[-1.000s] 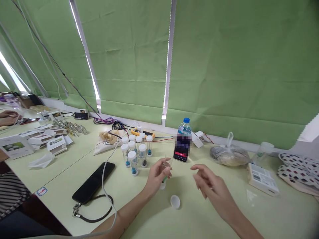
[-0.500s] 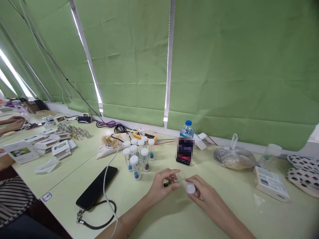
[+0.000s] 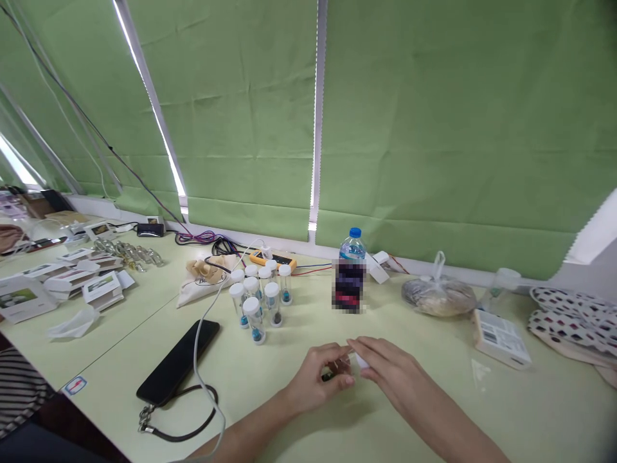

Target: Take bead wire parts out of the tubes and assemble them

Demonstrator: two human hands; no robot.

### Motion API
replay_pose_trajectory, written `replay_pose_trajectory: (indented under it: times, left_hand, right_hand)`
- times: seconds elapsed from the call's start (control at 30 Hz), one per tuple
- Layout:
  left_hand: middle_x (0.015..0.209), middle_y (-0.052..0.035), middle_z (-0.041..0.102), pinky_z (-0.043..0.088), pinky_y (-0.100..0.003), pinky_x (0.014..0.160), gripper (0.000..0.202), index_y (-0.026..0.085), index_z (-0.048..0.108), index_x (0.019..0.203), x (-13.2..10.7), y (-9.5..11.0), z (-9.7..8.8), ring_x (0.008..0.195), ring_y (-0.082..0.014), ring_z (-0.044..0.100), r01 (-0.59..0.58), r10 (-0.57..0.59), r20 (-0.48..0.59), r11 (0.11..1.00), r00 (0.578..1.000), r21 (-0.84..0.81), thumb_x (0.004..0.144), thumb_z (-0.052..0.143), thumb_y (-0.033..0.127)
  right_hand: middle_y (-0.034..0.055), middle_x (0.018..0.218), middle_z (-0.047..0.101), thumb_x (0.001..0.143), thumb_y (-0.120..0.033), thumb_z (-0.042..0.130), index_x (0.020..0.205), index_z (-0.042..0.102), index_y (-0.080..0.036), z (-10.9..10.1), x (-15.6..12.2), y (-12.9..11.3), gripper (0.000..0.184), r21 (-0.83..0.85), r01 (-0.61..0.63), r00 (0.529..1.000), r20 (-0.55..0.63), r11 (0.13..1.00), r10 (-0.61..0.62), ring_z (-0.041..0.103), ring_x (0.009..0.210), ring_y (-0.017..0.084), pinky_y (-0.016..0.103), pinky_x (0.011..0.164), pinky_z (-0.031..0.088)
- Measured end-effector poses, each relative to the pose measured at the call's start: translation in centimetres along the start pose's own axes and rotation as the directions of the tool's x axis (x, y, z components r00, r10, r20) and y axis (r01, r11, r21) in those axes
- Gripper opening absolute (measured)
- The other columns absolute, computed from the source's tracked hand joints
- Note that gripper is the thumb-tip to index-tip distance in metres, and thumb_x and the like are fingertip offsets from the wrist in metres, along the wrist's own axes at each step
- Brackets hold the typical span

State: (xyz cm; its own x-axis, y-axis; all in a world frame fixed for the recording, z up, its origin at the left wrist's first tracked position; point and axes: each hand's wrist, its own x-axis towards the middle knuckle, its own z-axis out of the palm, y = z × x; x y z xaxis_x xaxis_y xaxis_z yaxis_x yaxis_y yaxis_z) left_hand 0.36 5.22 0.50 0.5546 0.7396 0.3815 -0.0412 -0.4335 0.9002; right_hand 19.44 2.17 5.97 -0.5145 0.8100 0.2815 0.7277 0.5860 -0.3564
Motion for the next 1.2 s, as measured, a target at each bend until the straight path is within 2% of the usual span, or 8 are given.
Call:
replay_pose_trajectory:
  times: [0.37, 0.5, 0.63, 0.73, 0.8, 0.93, 1.07, 1.2]
  left_hand:
    - [0.073, -0.0035, 0.051, 0.037, -0.023, 0.061, 0.036, 0.011, 0.065, 0.096, -0.9, -0.5, 1.4, 0.066, -0.0129, 0.045, -0.040, 0.039, -0.012, 0.997, 0.999, -0.063, 0.084, 0.057, 0.044]
    - [0.077, -0.0048, 0.051, 0.037, -0.024, 0.063, 0.039, 0.011, 0.064, 0.094, -0.8, -0.7, 2.1, 0.069, -0.0133, 0.047, -0.034, 0.023, -0.052, 0.977, 0.998, -0.210, 0.082, 0.059, 0.048]
    - [0.077, -0.0036, 0.052, 0.038, -0.024, 0.065, 0.045, 0.012, 0.060, 0.101, -0.3, -1.1, 3.0, 0.070, -0.0132, 0.047, -0.021, -0.032, -0.116, 0.902, 0.993, -0.431, 0.079, 0.064, 0.050]
    - [0.082, -0.0067, 0.058, 0.039, -0.027, 0.070, 0.046, 0.011, 0.061, 0.101, -0.2, -1.4, 3.2, 0.075, -0.0162, 0.052, 0.013, -0.049, -0.062, 0.877, 0.997, -0.480, 0.077, 0.066, 0.050]
    - [0.090, -0.0099, 0.061, 0.041, -0.030, 0.077, 0.045, 0.011, 0.062, 0.103, -0.4, -1.6, 3.2, 0.084, -0.0201, 0.055, 0.019, -0.045, -0.046, 0.885, 0.998, -0.464, 0.077, 0.068, 0.047]
    - [0.109, -0.0128, 0.062, 0.039, -0.038, 0.092, 0.049, 0.015, 0.060, 0.115, -0.7, -1.6, 3.1, 0.106, -0.0278, 0.053, 0.022, -0.049, -0.054, 0.903, 0.997, -0.428, 0.077, 0.069, 0.043]
    - [0.107, -0.0135, 0.063, 0.039, -0.040, 0.094, 0.050, 0.013, 0.061, 0.115, -0.7, -1.3, 3.0, 0.106, -0.0290, 0.054, 0.028, -0.039, -0.019, 0.913, 0.999, -0.406, 0.075, 0.070, 0.042]
    - [0.112, -0.0140, 0.061, 0.040, -0.040, 0.093, 0.052, 0.013, 0.057, 0.118, -0.8, -1.0, 3.0, 0.107, -0.0290, 0.053, 0.042, -0.050, -0.011, 0.915, 0.999, -0.402, 0.076, 0.069, 0.042]
  right_hand:
    - [0.0052, 0.093, 0.069, 0.084, 0.003, 0.038, 0.141, 0.040, -0.028, 0.1, -0.9, 0.2, 0.065, -0.026, 0.012, 0.999, 0.050, 1.000, -0.011, 0.066, 0.085, 0.018, 0.029, 0.074, 0.057]
    - [0.0045, 0.105, 0.068, 0.091, -0.005, 0.037, 0.146, 0.028, -0.032, -0.8, -0.7, -1.2, 0.063, 0.002, 0.009, 0.999, 0.053, 1.000, -0.009, 0.065, 0.092, 0.017, 0.029, 0.079, 0.056]
    - [0.0018, 0.152, 0.032, 0.096, -0.025, 0.041, 0.149, 0.010, -0.037, -2.7, -0.7, -3.4, 0.063, 0.055, 0.005, 0.999, 0.044, 0.998, -0.008, 0.037, 0.134, 0.021, 0.035, 0.103, 0.043]
    - [0.0026, 0.159, 0.003, 0.097, -0.039, 0.036, 0.151, -0.001, -0.027, -3.0, -1.0, -4.2, 0.066, 0.027, -0.041, 0.986, -0.163, 0.999, 0.044, 0.013, 0.143, 0.025, 0.042, 0.111, 0.031]
    - [0.0041, 0.158, 0.005, 0.097, -0.041, 0.034, 0.151, -0.001, -0.024, -2.6, -1.2, -4.2, 0.067, -0.019, -0.020, 0.979, -0.201, 1.000, 0.016, 0.014, 0.142, 0.026, 0.043, 0.112, 0.030]
    - [0.0051, 0.156, 0.018, 0.090, -0.047, 0.050, 0.151, 0.003, -0.026, -1.8, -1.3, -4.4, 0.080, -0.117, 0.122, 0.992, 0.040, 0.986, -0.118, 0.024, 0.139, 0.027, 0.042, 0.109, 0.035]
    - [0.0082, 0.156, 0.015, 0.091, -0.044, 0.047, 0.148, -0.015, -0.021, -2.1, -1.3, -5.3, 0.088, -0.158, 0.062, 0.993, -0.087, 0.985, -0.076, 0.021, 0.140, 0.028, 0.045, 0.110, 0.032]
    - [0.0080, 0.155, 0.019, 0.087, -0.054, 0.050, 0.148, -0.017, -0.022, -2.0, -1.4, -5.5, 0.096, -0.157, 0.132, 0.991, 0.013, 0.979, -0.132, 0.026, 0.139, 0.028, 0.044, 0.109, 0.034]
